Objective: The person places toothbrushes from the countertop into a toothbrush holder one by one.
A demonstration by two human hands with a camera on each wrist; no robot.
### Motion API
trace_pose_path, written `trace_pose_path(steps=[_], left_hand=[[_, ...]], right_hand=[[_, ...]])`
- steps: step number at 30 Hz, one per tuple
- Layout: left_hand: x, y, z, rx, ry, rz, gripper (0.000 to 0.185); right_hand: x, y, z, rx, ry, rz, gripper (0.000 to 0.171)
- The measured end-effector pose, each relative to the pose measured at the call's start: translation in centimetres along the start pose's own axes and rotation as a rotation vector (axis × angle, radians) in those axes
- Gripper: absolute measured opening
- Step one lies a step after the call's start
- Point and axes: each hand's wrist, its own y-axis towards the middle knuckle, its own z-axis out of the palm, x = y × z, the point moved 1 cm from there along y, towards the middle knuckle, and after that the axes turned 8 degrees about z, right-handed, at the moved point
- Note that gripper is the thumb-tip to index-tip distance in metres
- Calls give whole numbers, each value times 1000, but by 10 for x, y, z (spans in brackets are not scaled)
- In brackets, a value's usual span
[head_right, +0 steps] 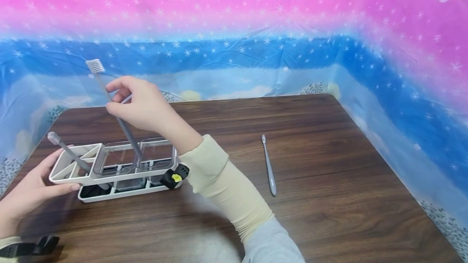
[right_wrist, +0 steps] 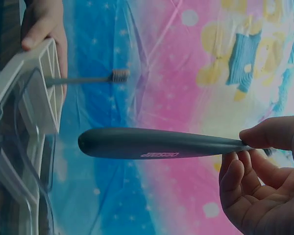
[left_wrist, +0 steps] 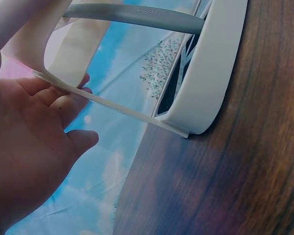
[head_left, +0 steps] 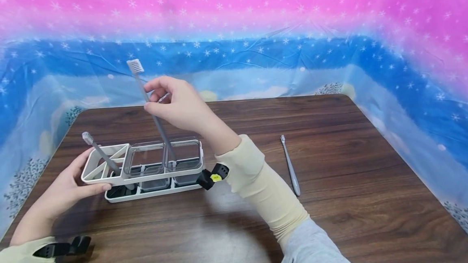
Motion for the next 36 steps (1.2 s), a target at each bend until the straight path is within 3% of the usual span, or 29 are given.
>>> trace_pose_path(steps=[11,20,31,36], left_hand=[[-2,-1,0,3,35,18,88],[-1,-1,1,-8,-16,48,89],[-2,-1,0,5,-9,38,90],[-1,-2,0,19,-55,34,91]], right_hand=[[12,-1,32,36,17,-51,21],[8,-3,49,16,-31,-148,20],[3,-4,72,70,-204,-213,16],[-4,-4,83,93,-302,-244,16]])
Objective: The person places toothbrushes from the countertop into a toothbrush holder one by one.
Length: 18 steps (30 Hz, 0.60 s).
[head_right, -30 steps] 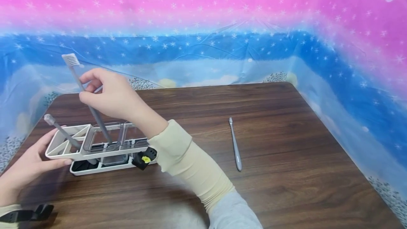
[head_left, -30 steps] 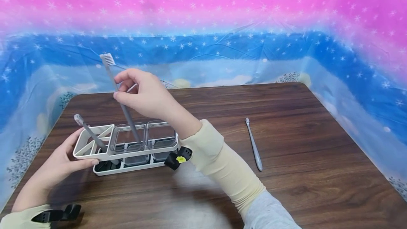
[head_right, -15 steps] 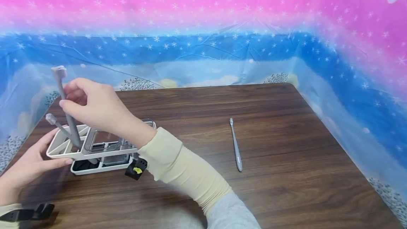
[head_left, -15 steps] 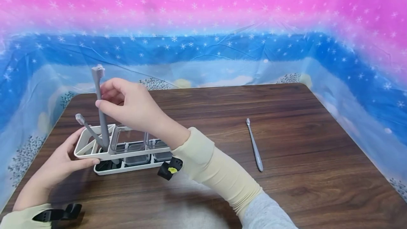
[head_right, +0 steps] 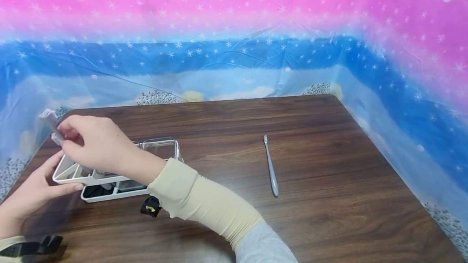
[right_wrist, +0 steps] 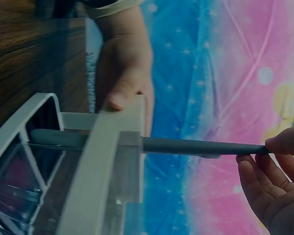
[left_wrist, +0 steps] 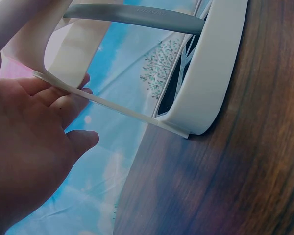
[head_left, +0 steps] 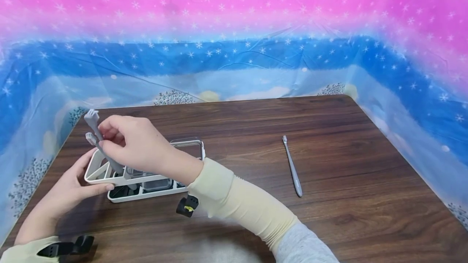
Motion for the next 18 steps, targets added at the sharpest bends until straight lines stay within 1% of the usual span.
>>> trace_pose_path(steps=[5,12,15,18], left_hand=[[2,0,0,0,-54,25,90],[2,0,1,1,-93,33,90],[2,0,0,-2,-75,17,90],[2,0,-1,-3,-36,-7,90]], right_hand=[[-5,0,12,34,-97,-2,20],[-15,1,25,88,-145,82,22],[-19,2,28,101,-155,101,21],[-22,3,32,114,-172,105,21]])
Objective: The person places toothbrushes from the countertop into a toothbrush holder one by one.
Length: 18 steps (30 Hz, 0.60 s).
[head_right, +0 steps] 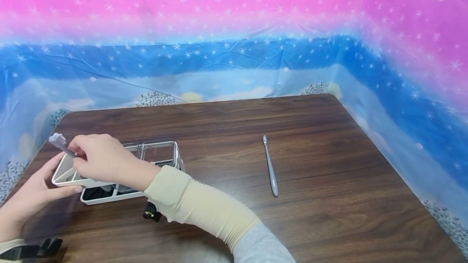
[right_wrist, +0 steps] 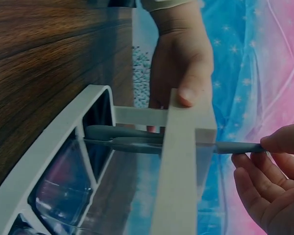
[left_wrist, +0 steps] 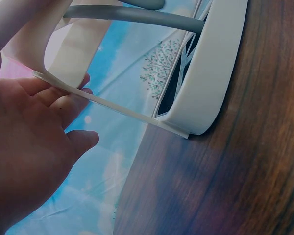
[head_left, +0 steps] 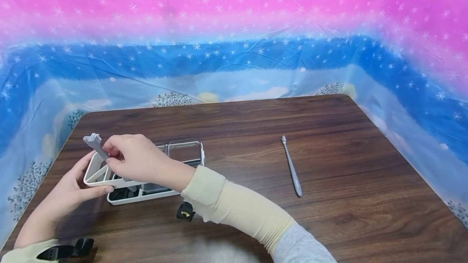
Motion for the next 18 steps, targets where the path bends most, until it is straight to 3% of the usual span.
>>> trace_pose_path(steps=[8,18], left_hand=[[-1,-1,-1,11,-10,-9,89],[-1,0,-1,19,16,-5,90]], right_hand=[[-5,3,9,15,-90,7,22],[-6,4,13,34,-90,48,21]])
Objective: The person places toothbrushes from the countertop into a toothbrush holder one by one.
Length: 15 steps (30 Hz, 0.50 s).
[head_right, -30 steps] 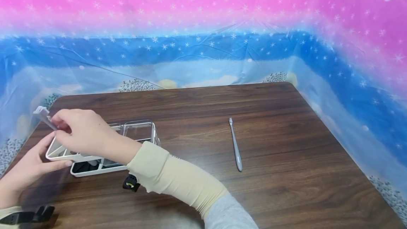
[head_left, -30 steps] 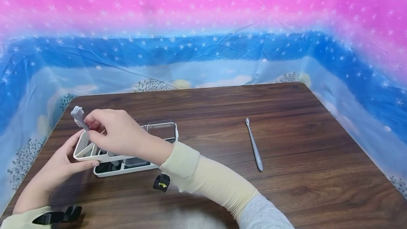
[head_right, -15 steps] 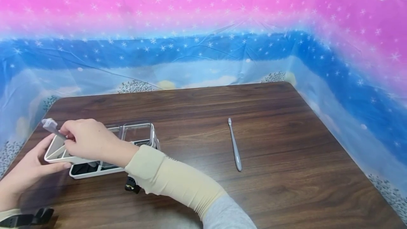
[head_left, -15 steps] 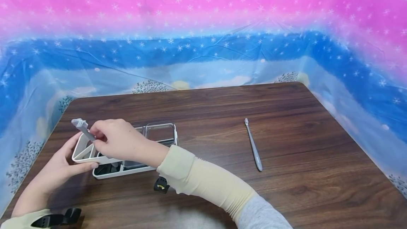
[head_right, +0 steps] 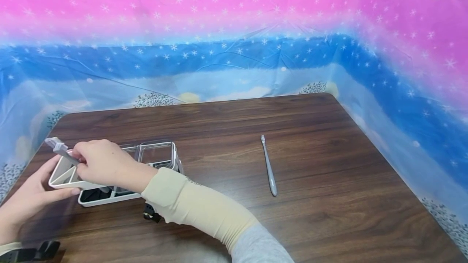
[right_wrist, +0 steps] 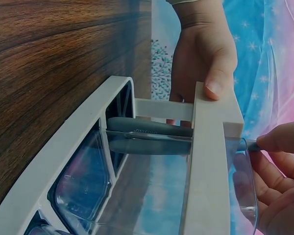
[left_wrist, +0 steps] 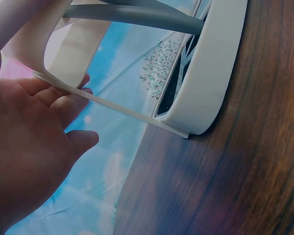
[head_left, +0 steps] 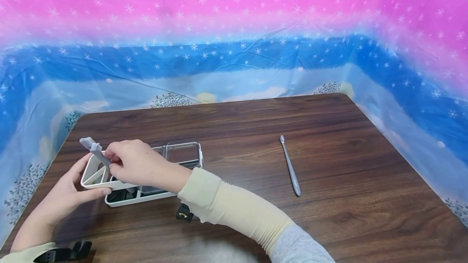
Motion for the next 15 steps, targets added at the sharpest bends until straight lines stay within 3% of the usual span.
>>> trace_pose_path(steps=[15], left_hand=[[-1,0,1,-2,13,-3,91]], right_hand=[[-6,2,1,2,95,52,18]])
